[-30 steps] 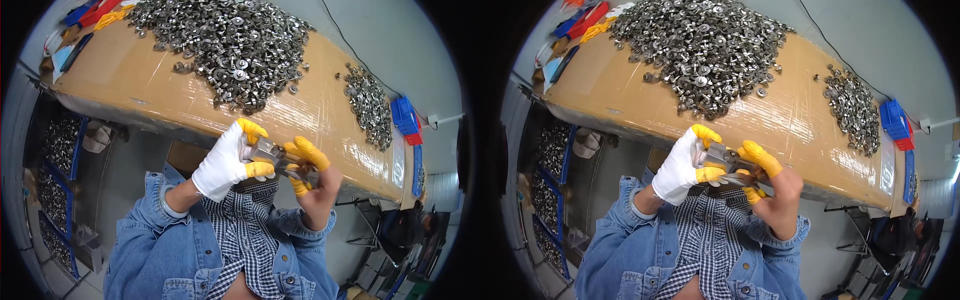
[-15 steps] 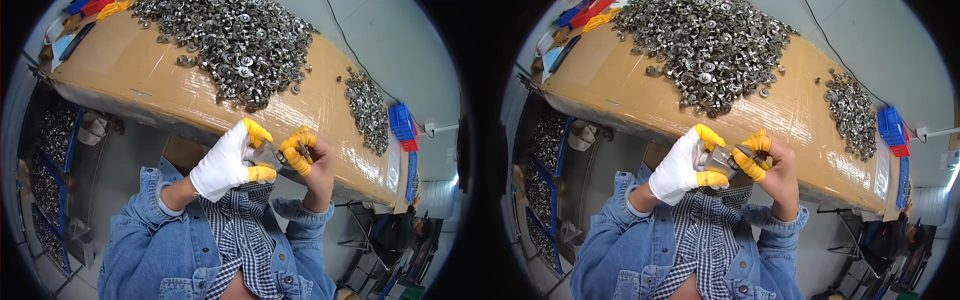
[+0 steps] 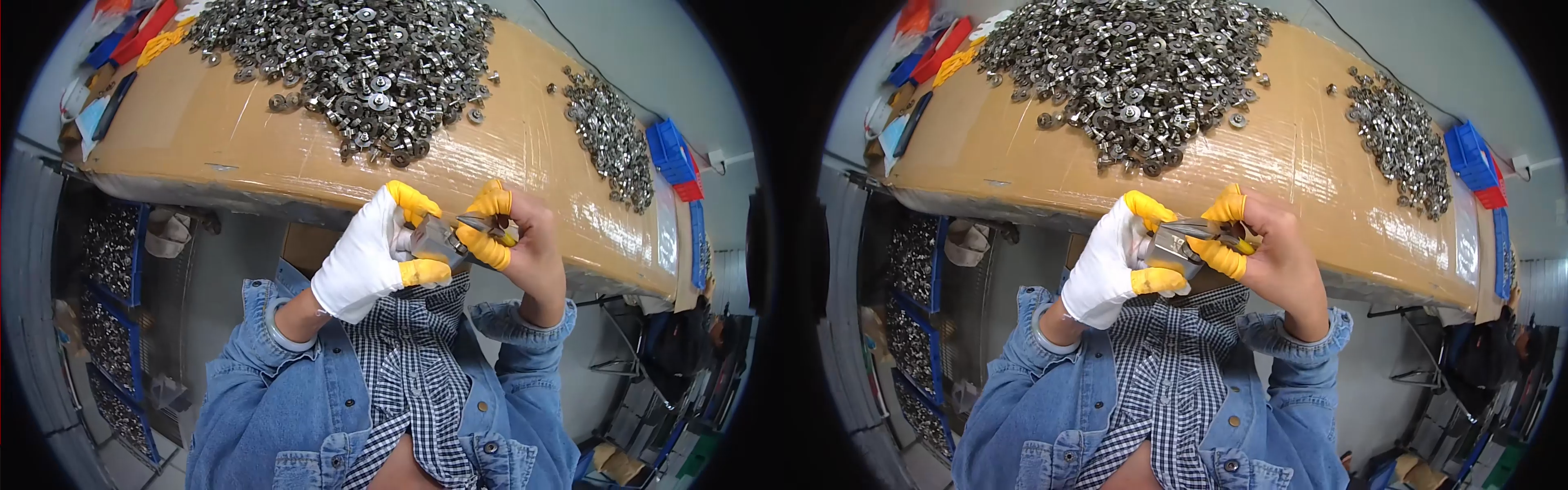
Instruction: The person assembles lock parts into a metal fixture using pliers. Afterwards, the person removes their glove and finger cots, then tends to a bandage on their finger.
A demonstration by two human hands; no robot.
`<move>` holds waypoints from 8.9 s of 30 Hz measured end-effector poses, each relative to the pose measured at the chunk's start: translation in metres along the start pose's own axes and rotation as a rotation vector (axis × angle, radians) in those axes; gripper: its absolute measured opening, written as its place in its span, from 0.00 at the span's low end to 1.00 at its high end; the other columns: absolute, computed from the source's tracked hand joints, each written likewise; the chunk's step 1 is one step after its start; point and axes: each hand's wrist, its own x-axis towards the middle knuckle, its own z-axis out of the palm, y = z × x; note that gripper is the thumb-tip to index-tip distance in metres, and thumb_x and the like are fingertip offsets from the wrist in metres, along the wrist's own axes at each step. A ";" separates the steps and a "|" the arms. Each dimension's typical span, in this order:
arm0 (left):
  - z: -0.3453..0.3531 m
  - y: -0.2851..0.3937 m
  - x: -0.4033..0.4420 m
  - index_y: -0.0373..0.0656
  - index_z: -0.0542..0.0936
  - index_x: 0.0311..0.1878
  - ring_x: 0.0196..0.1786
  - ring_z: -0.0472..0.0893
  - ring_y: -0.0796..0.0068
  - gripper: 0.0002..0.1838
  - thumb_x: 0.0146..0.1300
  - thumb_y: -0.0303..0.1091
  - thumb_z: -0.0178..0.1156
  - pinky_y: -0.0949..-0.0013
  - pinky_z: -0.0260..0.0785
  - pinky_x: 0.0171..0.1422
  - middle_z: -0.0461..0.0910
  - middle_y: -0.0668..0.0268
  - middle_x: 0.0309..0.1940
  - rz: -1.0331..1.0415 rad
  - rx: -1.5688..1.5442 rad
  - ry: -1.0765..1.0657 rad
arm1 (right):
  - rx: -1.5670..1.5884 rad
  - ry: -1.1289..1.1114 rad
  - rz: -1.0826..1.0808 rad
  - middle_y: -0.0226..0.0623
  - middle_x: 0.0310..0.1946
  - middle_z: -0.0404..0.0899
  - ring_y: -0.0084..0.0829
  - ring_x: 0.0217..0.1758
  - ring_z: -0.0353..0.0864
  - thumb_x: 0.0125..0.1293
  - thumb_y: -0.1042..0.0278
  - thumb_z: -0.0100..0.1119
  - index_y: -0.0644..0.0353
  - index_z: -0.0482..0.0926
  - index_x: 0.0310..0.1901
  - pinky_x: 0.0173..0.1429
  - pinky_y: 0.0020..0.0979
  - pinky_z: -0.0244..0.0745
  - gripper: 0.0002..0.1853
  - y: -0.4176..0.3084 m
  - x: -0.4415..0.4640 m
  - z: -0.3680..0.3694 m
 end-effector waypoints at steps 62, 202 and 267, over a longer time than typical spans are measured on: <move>-0.003 -0.008 0.010 0.41 0.71 0.49 0.48 0.80 0.71 0.26 0.49 0.19 0.74 0.66 0.75 0.55 0.77 0.62 0.46 0.203 0.147 -0.035 | -0.379 0.388 -0.441 0.40 0.34 0.80 0.32 0.30 0.78 0.42 0.58 0.74 0.61 0.81 0.37 0.29 0.30 0.67 0.22 -0.032 -0.042 -0.008; -0.011 -0.012 -0.012 0.40 0.75 0.51 0.52 0.81 0.75 0.22 0.53 0.18 0.69 0.73 0.74 0.55 0.79 0.63 0.50 0.264 0.210 -0.007 | -0.649 0.213 -0.481 0.37 0.36 0.82 0.34 0.31 0.79 0.40 0.73 0.67 0.63 0.83 0.41 0.32 0.31 0.73 0.20 -0.023 -0.032 0.022; -0.030 0.003 -0.017 0.40 0.60 0.65 0.38 0.81 0.73 0.33 0.58 0.19 0.65 0.76 0.77 0.35 0.73 0.60 0.49 -0.010 0.096 -0.070 | -0.249 0.202 -0.099 0.27 0.25 0.79 0.18 0.25 0.73 0.51 0.74 0.72 0.61 0.81 0.54 0.31 0.22 0.67 0.25 -0.016 -0.038 0.050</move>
